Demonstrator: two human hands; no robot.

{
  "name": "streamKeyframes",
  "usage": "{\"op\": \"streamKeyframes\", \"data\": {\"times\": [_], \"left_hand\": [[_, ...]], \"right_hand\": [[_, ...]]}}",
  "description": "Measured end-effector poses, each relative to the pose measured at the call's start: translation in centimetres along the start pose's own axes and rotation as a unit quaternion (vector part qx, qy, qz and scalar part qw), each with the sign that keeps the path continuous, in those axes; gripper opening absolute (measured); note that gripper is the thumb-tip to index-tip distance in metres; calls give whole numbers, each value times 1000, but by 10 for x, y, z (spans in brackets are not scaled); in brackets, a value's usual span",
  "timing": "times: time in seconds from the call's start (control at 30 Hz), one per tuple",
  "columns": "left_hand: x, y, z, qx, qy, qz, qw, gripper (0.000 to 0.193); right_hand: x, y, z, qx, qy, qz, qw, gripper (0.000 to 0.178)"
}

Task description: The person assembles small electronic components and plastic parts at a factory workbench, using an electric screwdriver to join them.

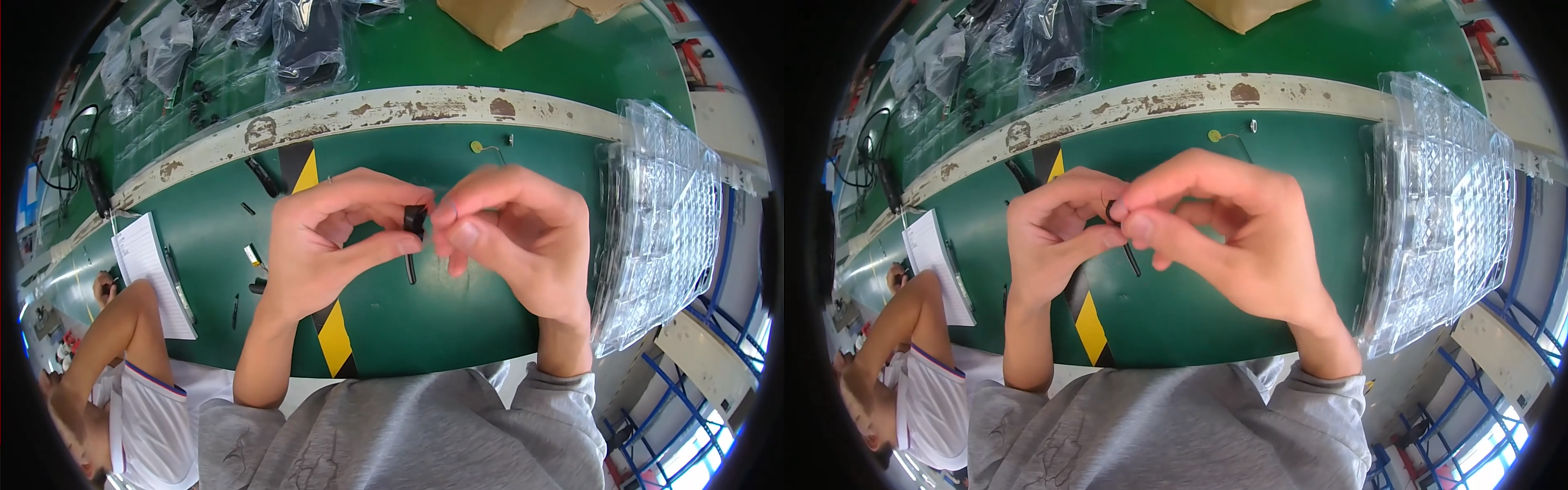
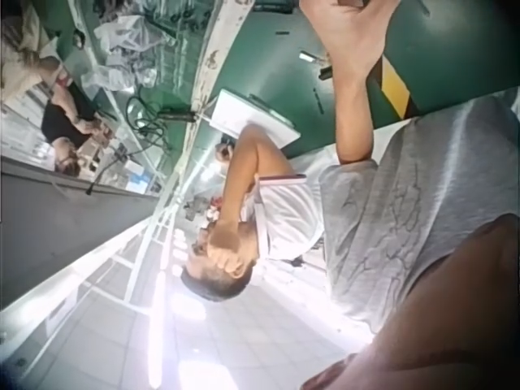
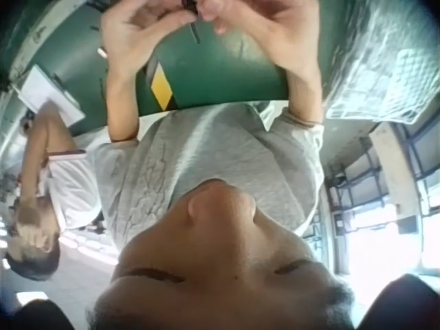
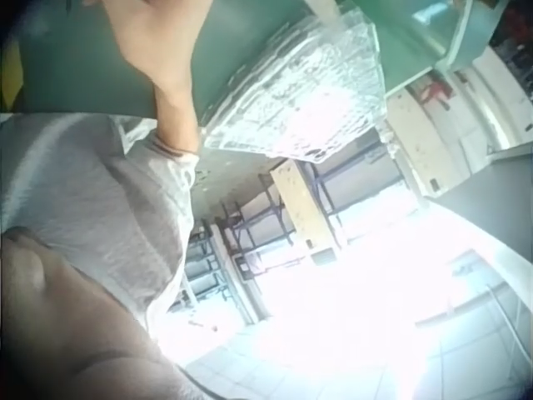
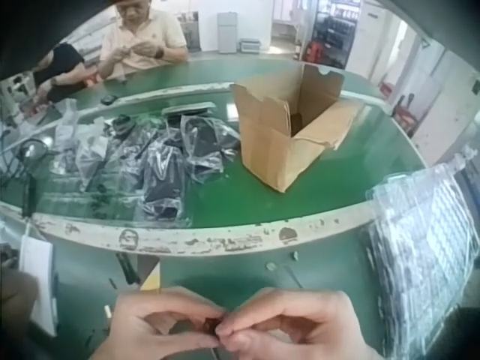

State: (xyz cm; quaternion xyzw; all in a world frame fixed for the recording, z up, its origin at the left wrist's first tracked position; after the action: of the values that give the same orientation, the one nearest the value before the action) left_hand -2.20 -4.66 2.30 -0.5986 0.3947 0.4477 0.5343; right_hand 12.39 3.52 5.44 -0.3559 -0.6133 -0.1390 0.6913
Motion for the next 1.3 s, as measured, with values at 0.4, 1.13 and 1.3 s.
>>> {"op": "streamKeyframes", "data": {"times": [0.4,1.13,1.3], "left_hand": [[-1,1,1,28,4,-18,999,39],[-6,1,1,24,-12,41,999,41],[-7,1,1,37,-17,73,996,40]], "right_hand": [[2,6,1,-9,40,-110,993,12],[14,1,3,8,145,-295,944,15],[9,1,3,22,138,-283,949,15]]}}
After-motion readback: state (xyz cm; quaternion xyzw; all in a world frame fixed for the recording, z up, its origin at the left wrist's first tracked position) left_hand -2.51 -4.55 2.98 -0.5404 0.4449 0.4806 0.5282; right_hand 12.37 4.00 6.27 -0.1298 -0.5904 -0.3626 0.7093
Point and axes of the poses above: each hand's wrist, its own z-axis towards the middle knuckle, its own y-axis out of the back of the hand, x = y × z, the point moved 6 cm from there along z, towards the middle knuckle, and after that the axes turned 5 degrees about y, right-handed, at the moved point
